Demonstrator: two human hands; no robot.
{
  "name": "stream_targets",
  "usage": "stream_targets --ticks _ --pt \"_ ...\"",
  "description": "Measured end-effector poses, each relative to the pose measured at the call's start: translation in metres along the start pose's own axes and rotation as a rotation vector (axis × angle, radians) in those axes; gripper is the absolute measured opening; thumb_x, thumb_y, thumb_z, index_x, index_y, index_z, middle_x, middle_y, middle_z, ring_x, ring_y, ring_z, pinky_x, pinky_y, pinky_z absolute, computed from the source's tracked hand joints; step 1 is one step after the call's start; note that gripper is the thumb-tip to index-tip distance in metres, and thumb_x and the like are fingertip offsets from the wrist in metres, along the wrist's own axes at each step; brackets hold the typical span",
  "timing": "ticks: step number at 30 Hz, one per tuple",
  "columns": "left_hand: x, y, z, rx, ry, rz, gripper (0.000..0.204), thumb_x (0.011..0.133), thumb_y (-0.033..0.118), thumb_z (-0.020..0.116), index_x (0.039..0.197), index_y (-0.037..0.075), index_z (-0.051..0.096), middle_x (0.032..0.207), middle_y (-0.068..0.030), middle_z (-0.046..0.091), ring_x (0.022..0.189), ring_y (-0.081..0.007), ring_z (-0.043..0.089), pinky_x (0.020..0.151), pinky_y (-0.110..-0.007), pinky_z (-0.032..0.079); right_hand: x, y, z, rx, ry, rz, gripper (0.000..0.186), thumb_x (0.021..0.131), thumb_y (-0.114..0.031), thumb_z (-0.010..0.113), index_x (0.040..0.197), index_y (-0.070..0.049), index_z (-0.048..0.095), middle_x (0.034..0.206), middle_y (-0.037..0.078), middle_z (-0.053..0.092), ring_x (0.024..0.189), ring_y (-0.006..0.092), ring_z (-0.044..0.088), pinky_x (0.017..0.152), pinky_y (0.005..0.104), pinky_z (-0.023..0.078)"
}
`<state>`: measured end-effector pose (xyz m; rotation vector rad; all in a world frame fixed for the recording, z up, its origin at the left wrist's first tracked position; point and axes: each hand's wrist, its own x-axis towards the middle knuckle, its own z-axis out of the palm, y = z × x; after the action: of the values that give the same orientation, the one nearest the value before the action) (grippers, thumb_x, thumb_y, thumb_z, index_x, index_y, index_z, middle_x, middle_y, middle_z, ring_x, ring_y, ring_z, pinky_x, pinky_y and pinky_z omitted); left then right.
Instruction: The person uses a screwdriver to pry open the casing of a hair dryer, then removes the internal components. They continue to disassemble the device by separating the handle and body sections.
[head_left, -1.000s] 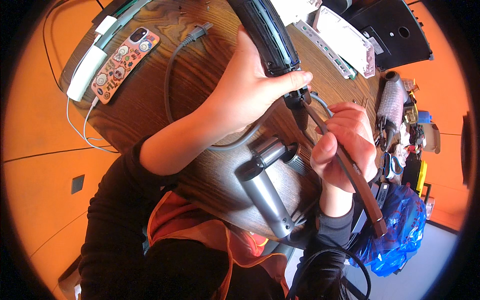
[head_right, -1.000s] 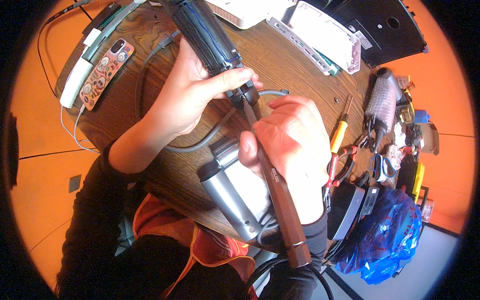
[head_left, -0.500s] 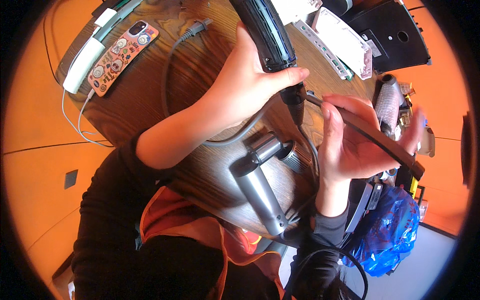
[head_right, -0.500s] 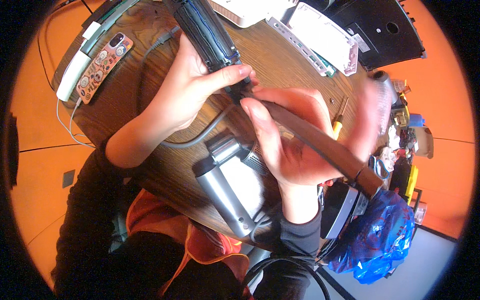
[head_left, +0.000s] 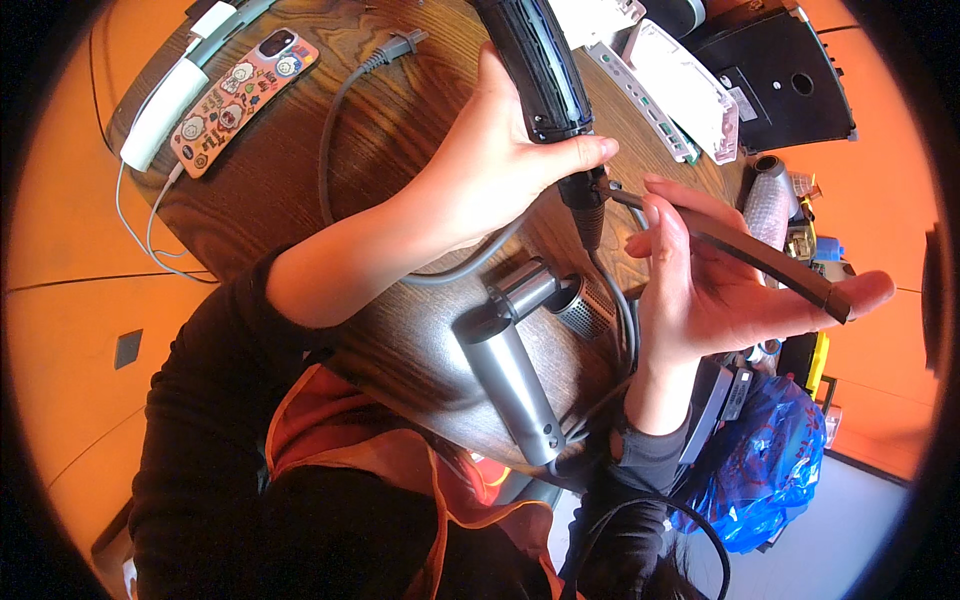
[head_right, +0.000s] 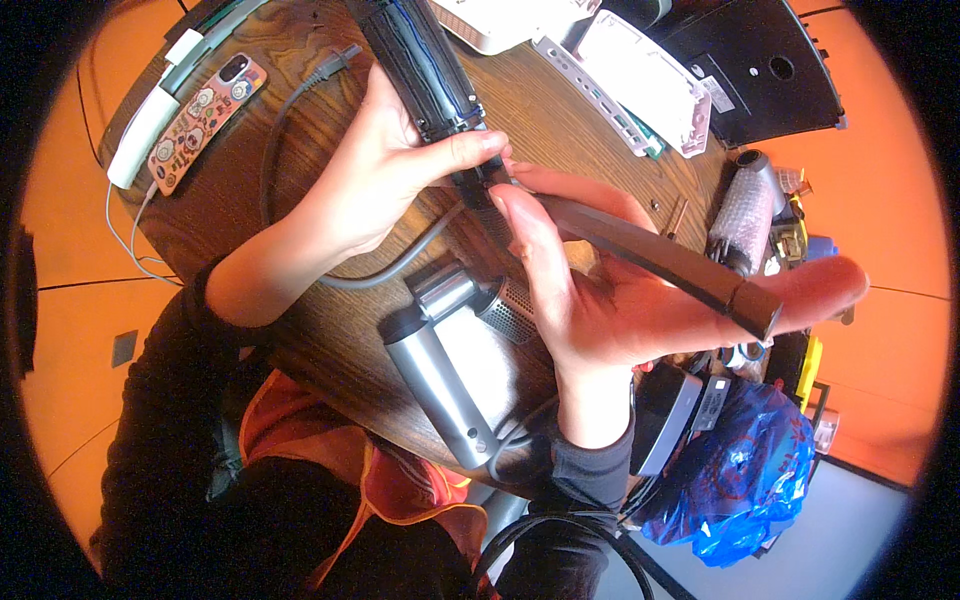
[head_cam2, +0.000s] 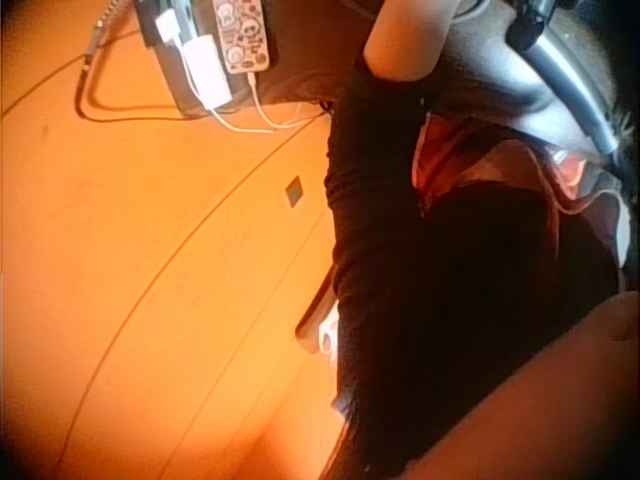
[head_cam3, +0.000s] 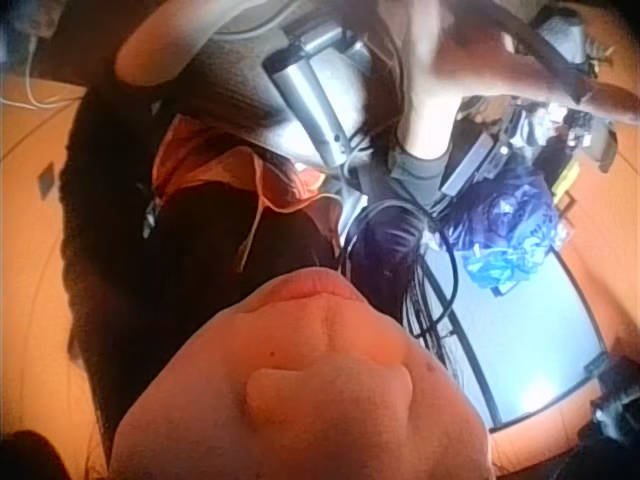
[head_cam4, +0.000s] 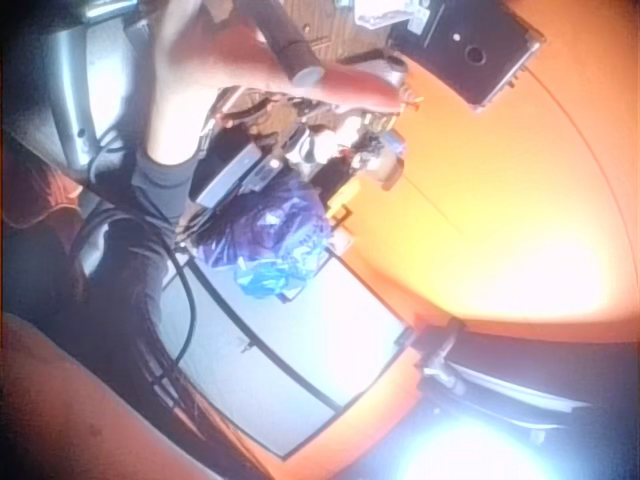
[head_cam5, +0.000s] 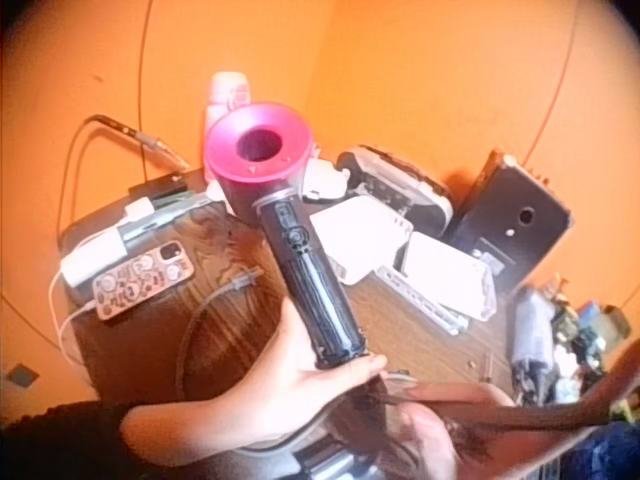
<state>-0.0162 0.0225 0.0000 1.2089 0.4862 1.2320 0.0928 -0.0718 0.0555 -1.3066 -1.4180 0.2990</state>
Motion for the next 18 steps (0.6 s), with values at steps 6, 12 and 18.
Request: stream_targets --ticks 6,12,18 --pt "-0.002 0.002 0.002 -0.074 -0.025 -0.052 0.055 0.077 -0.007 0.059 0.115 0.004 0.021 0.088 -0.0118 0.053 0.078 -0.0208 0.062 0.071 -0.032 0.053 -0.001 -0.001 -0.003 -0.043 -0.018 -0.006 0.016 0.074 -0.001 0.069 0.088 0.002 0.061 0.084 0.008 0.065 0.067 0.0084 0.060 0.061 0.0174 0.046" --pt "-0.002 -0.001 0.002 -0.101 -0.008 -0.050 0.063 0.072 -0.001 0.069 0.113 0.000 0.021 0.105 -0.0130 0.046 0.101 -0.0174 0.048 0.084 -0.029 0.046 0.013 0.006 0.003 -0.053 0.056 -0.565 0.063 0.077 0.001 0.063 0.126 -0.006 0.024 0.086 0.020 0.062 0.072 0.0222 0.063 0.062 0.0260 0.051" --pt "-0.001 0.000 0.000 -0.121 -0.002 -0.080 0.065 0.071 0.000 0.070 0.113 0.000 0.021 0.106 -0.0135 0.046 0.102 -0.0181 0.047 0.086 -0.029 0.045 0.016 0.004 -0.001 -0.101 0.106 -0.441 0.062 0.086 0.002 0.048 0.131 -0.017 0.011 0.094 0.029 0.059 0.077 0.0339 0.064 0.066 0.0382 0.055"
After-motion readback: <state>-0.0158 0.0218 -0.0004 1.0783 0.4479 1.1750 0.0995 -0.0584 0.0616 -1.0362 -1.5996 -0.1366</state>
